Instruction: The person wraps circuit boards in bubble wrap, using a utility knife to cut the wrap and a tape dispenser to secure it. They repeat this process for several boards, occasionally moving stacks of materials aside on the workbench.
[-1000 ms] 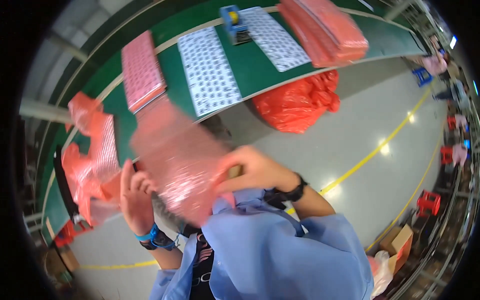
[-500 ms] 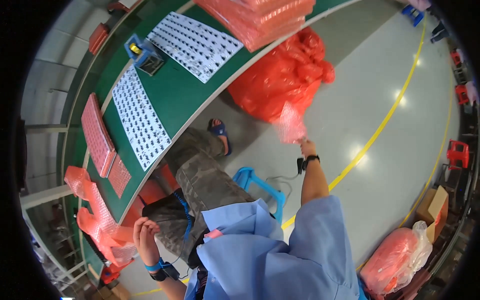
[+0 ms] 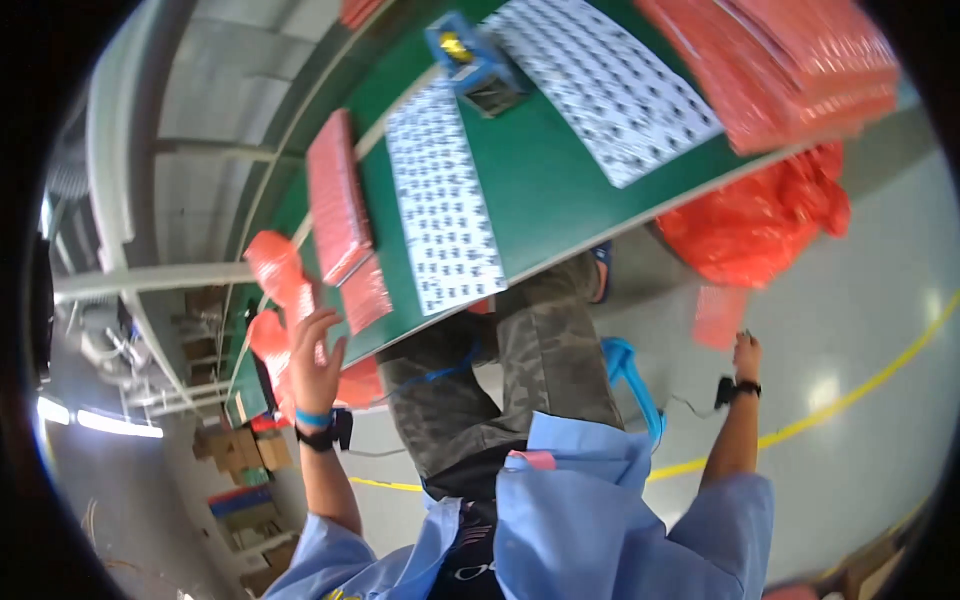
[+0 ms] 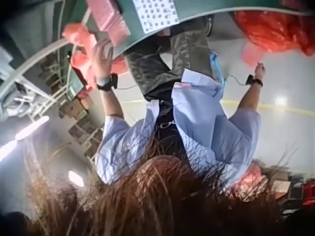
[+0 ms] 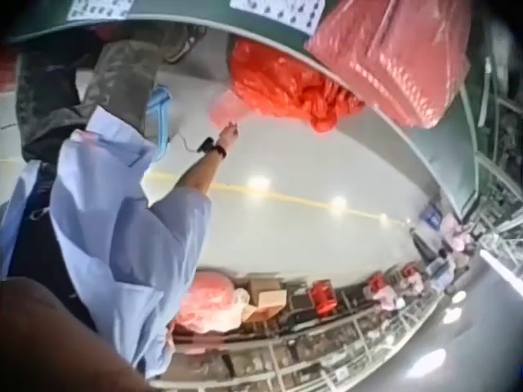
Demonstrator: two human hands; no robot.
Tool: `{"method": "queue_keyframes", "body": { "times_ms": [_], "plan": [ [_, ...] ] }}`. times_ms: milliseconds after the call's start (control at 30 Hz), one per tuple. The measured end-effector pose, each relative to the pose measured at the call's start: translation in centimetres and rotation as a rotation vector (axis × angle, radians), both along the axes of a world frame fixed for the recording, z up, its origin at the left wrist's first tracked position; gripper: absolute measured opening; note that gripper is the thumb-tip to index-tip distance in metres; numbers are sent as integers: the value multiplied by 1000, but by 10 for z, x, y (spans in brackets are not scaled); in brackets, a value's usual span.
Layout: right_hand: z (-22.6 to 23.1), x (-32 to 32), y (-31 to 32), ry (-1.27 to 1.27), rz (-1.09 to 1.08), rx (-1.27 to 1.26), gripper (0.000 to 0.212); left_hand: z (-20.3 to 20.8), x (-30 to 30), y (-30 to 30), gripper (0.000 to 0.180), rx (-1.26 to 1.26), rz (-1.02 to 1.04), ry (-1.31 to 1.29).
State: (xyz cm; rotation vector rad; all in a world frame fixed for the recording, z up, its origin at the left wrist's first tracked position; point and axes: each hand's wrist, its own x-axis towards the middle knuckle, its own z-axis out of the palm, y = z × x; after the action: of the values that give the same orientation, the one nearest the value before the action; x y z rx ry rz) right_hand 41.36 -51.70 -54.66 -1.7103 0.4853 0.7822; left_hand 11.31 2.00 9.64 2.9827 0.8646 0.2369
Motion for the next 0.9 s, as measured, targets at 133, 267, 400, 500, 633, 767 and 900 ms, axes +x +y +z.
{"method": "queue_keyframes", "body": {
  "times_ms": [133, 267, 400, 500, 633, 767, 900],
  "plan": [
    [104, -6, 2, -34, 106, 48, 36, -3, 19, 24, 32, -29, -227, 122],
    [213, -5, 12, -109, 94, 60, 27, -25, 13, 44, 29, -28, -273, 105],
    [300, 1, 35, -163, 140, 51, 24, -28, 14, 55, 28, 91, -248, 124],
    [368, 8, 57, -303, 204, 58, 22, -30, 22, 58, 26, 76, -296, 10],
    [459, 1, 119, -464, 337, 114, 21, -33, 18, 62, 22, 48, -304, -172],
    [535, -20, 192, -643, 607, 142, 20, -44, 5, 70, 15, 27, -288, -230],
    [609, -64, 265, -782, 913, 330, 21, -34, -9, 55, 13, -14, -319, -177]
  ]
}}
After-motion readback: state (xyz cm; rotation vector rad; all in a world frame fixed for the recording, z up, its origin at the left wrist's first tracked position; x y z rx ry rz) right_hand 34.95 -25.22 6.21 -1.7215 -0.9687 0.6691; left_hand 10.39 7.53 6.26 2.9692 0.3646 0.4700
